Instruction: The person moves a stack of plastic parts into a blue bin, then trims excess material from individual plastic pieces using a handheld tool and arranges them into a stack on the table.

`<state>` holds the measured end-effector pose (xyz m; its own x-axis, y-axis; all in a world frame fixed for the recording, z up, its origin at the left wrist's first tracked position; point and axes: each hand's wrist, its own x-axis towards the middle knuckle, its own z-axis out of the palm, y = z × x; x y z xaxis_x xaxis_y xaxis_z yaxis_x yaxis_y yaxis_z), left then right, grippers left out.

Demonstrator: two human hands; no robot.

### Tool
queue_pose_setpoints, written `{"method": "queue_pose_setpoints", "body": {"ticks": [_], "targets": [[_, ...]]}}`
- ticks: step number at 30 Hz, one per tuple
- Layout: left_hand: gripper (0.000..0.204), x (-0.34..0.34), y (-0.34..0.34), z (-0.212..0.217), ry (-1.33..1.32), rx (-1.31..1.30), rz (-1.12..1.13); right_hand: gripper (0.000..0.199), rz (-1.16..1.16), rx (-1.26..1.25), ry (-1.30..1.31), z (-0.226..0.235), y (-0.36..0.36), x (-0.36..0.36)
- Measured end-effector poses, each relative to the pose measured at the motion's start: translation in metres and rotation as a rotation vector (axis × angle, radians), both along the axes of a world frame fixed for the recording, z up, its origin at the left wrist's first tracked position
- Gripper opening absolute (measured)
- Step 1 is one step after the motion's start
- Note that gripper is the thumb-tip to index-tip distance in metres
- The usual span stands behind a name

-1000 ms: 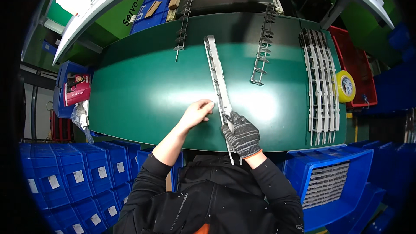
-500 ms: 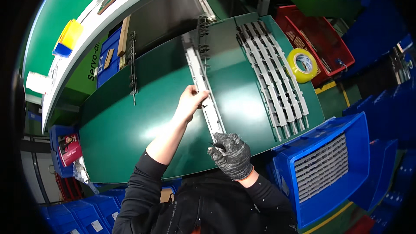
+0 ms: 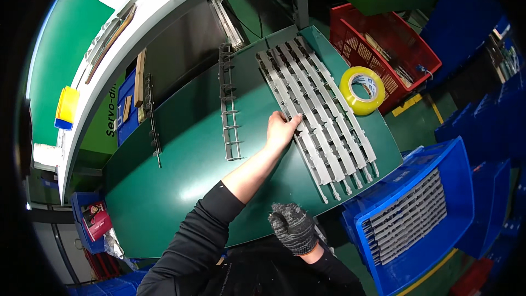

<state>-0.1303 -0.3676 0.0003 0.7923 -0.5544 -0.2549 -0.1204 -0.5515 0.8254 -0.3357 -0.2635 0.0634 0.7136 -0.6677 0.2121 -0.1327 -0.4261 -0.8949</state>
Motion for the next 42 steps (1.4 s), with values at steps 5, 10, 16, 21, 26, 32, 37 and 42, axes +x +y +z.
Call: {"method": "queue_pose_setpoints", "body": {"ticks": [5,10,16,21,26,32,37,42], "targets": [[0.053,0.024,0.026,0.011,-0.045,-0.016,-0.099,0.021,0.106,0.012,-0.001,-0.010,0.001,0.021],[0.033,0.134,0.135,0.037,-0.649,-0.125,0.137,0.022,0.097,-0.141,0.179,-0.018,-0.029,0.075],[0.049,0.283,0.321,0.003,-1.098,0.657,0.305,0.061,0.190,-0.365,0.627,-0.010,-0.059,0.204],[0.058,0.249,0.361,-0.017,-0.751,0.456,0.108,0.071,0.366,-0.312,0.831,-0.012,-0.021,0.247],[0.060,0.117,0.367,-0.007,-0.760,0.365,0.075,0.064,0.423,-0.364,0.742,-0.015,0.038,0.209],[0.058,-0.053,0.407,0.009,-0.504,0.278,0.099,0.062,0.694,-0.325,0.651,-0.013,0.104,0.130],[0.053,-0.042,0.418,0.018,-0.614,0.075,0.379,0.045,0.610,-0.243,0.372,-0.018,0.112,0.074],[0.066,0.021,0.404,0.009,-0.326,0.344,0.396,0.027,0.586,0.101,0.305,-0.033,0.118,0.054]]}}
